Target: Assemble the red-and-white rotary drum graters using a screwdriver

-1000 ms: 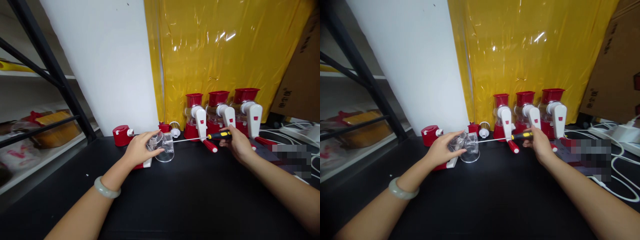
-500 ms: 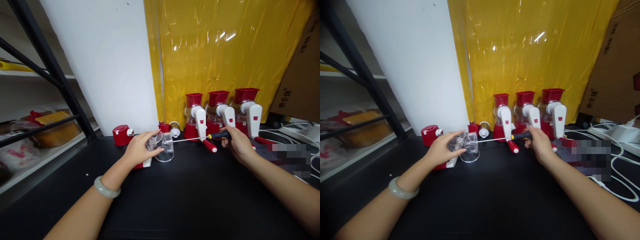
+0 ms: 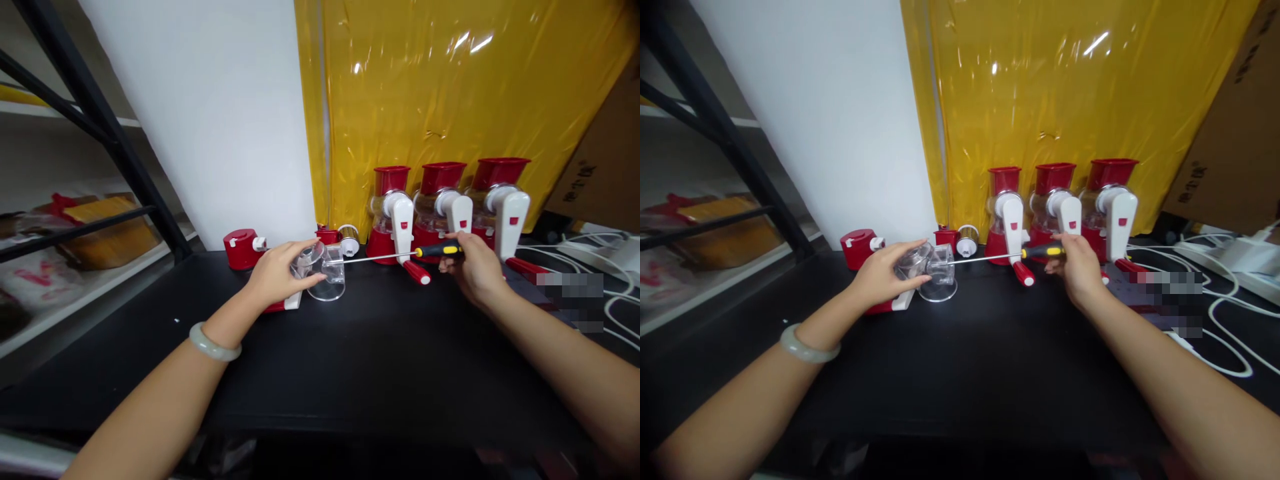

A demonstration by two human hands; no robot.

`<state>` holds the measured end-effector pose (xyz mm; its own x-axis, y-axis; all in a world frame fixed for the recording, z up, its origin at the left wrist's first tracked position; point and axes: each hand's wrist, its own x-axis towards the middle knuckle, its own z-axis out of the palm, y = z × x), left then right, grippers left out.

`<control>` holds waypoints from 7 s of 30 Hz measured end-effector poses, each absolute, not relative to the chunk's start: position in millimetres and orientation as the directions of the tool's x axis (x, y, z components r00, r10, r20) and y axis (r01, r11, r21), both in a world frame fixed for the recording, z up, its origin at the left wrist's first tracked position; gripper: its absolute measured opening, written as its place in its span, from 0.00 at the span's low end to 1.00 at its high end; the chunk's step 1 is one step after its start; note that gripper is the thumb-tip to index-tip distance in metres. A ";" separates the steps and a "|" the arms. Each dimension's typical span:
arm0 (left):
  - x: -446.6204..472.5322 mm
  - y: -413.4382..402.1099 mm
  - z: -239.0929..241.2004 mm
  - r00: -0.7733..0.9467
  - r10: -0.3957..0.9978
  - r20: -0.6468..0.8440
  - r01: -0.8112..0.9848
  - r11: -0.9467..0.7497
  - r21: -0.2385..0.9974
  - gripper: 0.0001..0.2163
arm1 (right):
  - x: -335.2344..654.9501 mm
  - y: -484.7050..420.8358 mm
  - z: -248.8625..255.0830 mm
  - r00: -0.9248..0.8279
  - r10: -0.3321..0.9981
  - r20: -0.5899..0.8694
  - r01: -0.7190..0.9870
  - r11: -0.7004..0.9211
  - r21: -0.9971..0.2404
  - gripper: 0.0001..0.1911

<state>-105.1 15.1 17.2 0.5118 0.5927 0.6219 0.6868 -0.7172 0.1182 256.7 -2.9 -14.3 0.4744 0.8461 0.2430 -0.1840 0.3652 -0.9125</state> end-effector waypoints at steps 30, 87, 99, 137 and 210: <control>-103.0 13.7 18.1 0.504 0.621 0.600 0.715 -0.690 0.113 0.31 | 256.1 -8.6 -5.0 0.496 0.836 0.237 -0.219 0.384 -0.897 0.14; -102.4 12.5 18.4 0.504 0.624 0.598 0.712 -0.692 0.121 0.31 | 260.8 -4.7 -6.3 0.515 0.809 0.285 -0.144 0.409 -0.901 0.11; -101.7 11.3 18.7 0.499 0.632 0.592 0.721 -0.682 0.120 0.31 | 266.0 1.7 -19.2 0.559 0.765 0.319 0.052 0.351 -0.935 0.11; -103.1 13.4 16.7 0.506 0.621 0.598 0.713 -0.692 0.116 0.32 | 259.5 -3.0 -10.6 0.540 0.810 0.229 -0.089 0.326 -0.941 0.11; -102.7 12.5 17.8 0.506 0.618 0.601 0.706 -0.697 0.123 0.31 | 256.2 -8.4 -4.0 0.490 0.847 0.205 -0.167 0.322 -0.932 0.13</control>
